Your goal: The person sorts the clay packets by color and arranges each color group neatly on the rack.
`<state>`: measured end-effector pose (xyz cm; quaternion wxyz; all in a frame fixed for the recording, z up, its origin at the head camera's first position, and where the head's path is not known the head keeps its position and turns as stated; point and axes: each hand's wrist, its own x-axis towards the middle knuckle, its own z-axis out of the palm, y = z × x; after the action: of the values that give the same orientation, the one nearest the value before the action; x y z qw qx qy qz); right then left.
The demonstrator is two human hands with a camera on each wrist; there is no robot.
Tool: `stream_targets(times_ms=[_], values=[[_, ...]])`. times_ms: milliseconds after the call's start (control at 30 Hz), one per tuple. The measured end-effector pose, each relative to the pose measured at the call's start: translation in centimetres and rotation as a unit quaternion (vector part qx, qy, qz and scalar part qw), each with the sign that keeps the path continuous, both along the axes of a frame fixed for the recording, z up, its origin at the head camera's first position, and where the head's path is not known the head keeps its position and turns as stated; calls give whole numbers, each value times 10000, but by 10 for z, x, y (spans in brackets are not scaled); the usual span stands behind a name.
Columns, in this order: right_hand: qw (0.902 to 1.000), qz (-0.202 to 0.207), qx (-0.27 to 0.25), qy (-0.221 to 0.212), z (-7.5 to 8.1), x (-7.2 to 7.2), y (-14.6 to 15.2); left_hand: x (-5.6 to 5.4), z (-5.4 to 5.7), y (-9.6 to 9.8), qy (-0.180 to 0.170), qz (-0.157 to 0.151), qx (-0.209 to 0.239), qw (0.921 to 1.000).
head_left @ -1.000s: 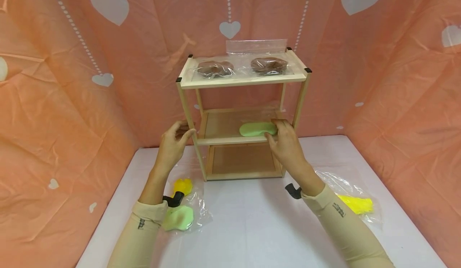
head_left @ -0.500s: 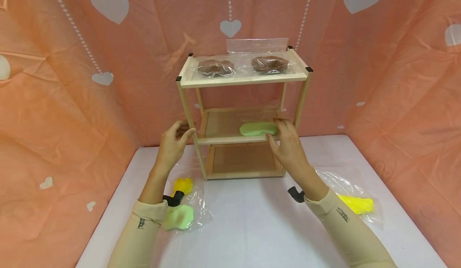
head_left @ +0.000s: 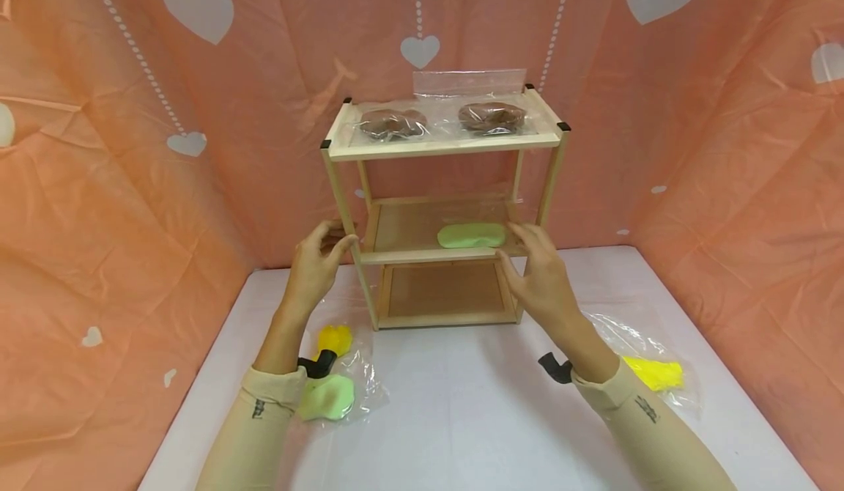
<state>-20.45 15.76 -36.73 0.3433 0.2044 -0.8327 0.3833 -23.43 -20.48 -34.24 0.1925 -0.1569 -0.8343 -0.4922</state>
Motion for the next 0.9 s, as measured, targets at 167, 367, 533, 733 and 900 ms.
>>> stream_targets(times_ms=[167, 367, 533, 733, 900], values=[[9998, 49, -182, 109, -4, 5, 9, 0, -1, 0, 37, 18, 2, 10000], [9987, 8, -382, 325, -12, 7, 23, 0, -2, -1, 42, 6, -27, 10000], [9974, -1, -530, 482, -19, 6, 33, 1, -2, -1, 58, -31, -60, 10000], [9955, -24, -740, 597, -24, 4, 40, 2, -6, -3, 214, -32, -231, 9995], [9951, -50, -831, 534, -27, 1, 44, 5, -10, -4, 248, 5, -424, 9988]])
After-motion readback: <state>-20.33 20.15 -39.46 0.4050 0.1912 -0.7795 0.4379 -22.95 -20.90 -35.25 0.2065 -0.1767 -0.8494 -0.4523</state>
